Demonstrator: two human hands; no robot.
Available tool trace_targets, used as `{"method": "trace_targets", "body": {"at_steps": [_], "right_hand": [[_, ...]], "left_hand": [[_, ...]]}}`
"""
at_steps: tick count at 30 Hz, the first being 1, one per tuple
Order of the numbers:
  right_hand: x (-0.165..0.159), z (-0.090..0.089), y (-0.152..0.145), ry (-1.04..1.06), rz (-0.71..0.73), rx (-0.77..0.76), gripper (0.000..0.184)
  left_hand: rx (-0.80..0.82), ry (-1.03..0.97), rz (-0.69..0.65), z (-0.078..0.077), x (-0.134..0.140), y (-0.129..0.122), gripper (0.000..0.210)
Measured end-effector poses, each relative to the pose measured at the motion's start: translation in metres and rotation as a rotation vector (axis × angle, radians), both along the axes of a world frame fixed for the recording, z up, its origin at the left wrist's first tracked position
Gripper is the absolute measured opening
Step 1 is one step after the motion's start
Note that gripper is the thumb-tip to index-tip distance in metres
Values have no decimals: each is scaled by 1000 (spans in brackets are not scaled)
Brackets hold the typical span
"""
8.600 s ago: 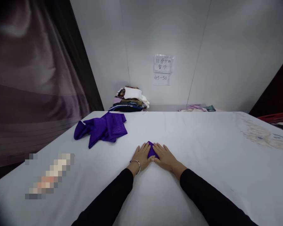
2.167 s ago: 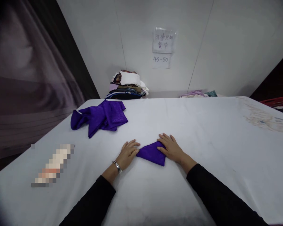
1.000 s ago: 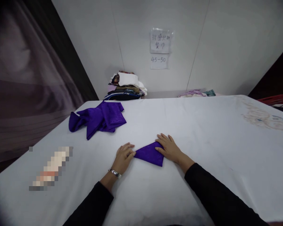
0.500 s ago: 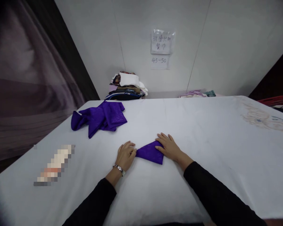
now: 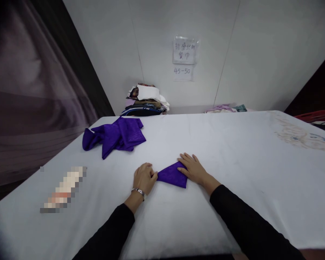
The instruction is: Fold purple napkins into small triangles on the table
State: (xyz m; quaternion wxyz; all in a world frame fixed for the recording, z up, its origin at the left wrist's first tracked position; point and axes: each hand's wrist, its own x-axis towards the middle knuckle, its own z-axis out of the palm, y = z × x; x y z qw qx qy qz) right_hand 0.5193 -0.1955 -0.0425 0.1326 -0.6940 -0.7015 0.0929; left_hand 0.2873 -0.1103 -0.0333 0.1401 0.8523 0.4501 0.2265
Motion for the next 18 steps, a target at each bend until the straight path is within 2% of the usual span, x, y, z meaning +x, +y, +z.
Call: {"method": "trace_targets", "body": {"at_steps": [4,9,11,15,18], "right_hand": [[1,0,1,-22,13,-26,57],[0,1,1,-34,14,-37,57],[0,1,1,-35,9,-38,58],[-1,2,1,-39,3,-24,57],[-2,3,1,-34,0,-27,56]], "left_hand": [[-29,-1,21,-5,-4,3,5],[-18,56,-5,1,4,1,29],[54,62,-100,6,12,-5,33],[147,129,-411,7,32,-21,54],[95,222,-476,-1,38,-27,69]]}}
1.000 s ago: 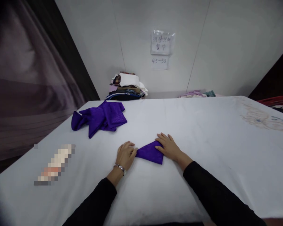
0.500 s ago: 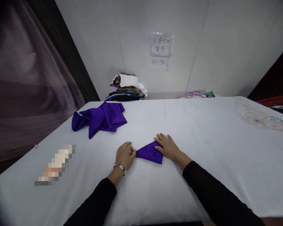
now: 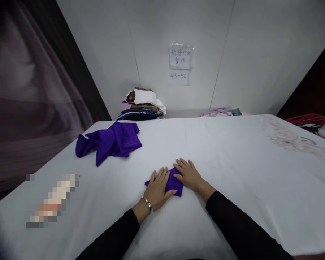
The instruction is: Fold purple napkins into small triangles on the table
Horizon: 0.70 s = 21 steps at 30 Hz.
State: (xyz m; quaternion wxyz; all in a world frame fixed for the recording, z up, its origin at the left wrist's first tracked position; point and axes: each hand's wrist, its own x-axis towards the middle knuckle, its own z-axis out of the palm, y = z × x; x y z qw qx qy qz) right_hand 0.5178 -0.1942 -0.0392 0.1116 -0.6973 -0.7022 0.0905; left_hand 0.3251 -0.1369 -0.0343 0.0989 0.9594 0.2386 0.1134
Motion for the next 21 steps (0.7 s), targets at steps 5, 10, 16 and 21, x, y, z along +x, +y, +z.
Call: {"method": "trace_targets", "body": {"at_steps": [5,10,16,21], "right_hand": [[-1,2,0,12,-3,-4,58],[0,3,0,16,1,-7,58],[0,3,1,19,0,-25,59],[0,2,1,9,-4,-26,60]], "left_hand": [[-25,83,68,-7,-16,2,77],[-6,83,143,-11,-47,4,72],[28,110,322,-6,-61,7,71],[101,43,163,9,-38,-1,66]]}}
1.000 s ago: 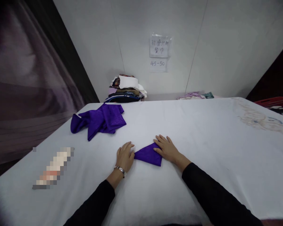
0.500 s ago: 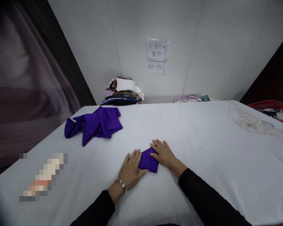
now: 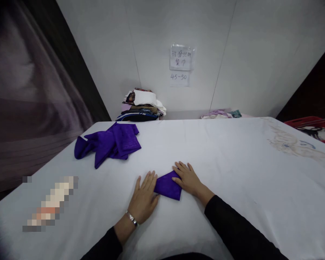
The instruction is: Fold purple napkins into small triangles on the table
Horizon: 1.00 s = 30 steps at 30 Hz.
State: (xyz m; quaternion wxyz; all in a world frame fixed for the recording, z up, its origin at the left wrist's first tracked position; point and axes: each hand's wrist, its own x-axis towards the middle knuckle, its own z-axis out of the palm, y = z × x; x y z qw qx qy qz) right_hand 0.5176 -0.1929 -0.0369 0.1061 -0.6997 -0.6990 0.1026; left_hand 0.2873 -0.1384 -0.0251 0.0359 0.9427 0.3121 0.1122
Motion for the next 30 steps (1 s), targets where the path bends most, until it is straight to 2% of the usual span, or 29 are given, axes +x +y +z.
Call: {"method": "trace_targets", "body": {"at_steps": [2,4,9,15,24,30], "right_hand": [[0,0,-1,-6,-4,6,60],[-1,0,-1,-12,-9,10,59],[-5,0,14,-39,-53,26,58],[-13,-1,39,-59,-128,42,59],[-14,-4,17,2,-117,82,61],[16,-2,3,297,-126,168,45]], "left_hand": [[-32,2,-111,0,11,-3,70],[-78,24,-149,-4,20,-1,68],[-104,70,-102,-15,29,24,56],[-92,79,-47,-8,27,59,58],[-106,103,-107,-8,15,52,63],[-102,68,-162,-14,7,56,66]]}}
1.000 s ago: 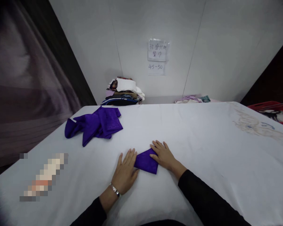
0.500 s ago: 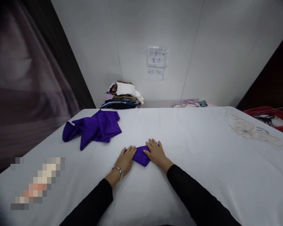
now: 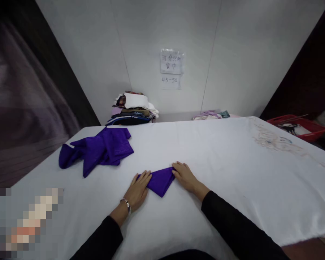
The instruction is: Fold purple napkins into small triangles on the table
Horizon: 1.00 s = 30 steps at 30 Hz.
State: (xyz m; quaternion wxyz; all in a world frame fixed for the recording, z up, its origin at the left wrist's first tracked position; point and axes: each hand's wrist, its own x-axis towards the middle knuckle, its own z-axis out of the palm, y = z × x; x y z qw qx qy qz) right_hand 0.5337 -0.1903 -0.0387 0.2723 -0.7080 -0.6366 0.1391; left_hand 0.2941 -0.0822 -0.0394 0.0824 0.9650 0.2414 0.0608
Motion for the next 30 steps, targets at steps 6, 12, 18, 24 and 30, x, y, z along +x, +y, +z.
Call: {"method": "trace_targets", "body": {"at_steps": [6,12,18,24,30], "right_hand": [[37,6,7,284,-93,4,35],[42,13,23,313,-91,-74,26],[34,21,25,272,-115,-64,14],[27,22,14,208,-160,-81,14],[22,15,11,139,-189,-88,14]], "left_hand": [[-42,-38,-31,2,-1,3,64],[-77,-58,-8,3,1,4,48],[-82,-48,23,0,3,3,56],[-57,-64,3,-1,5,4,55],[-44,-77,2,0,4,3,53]]}}
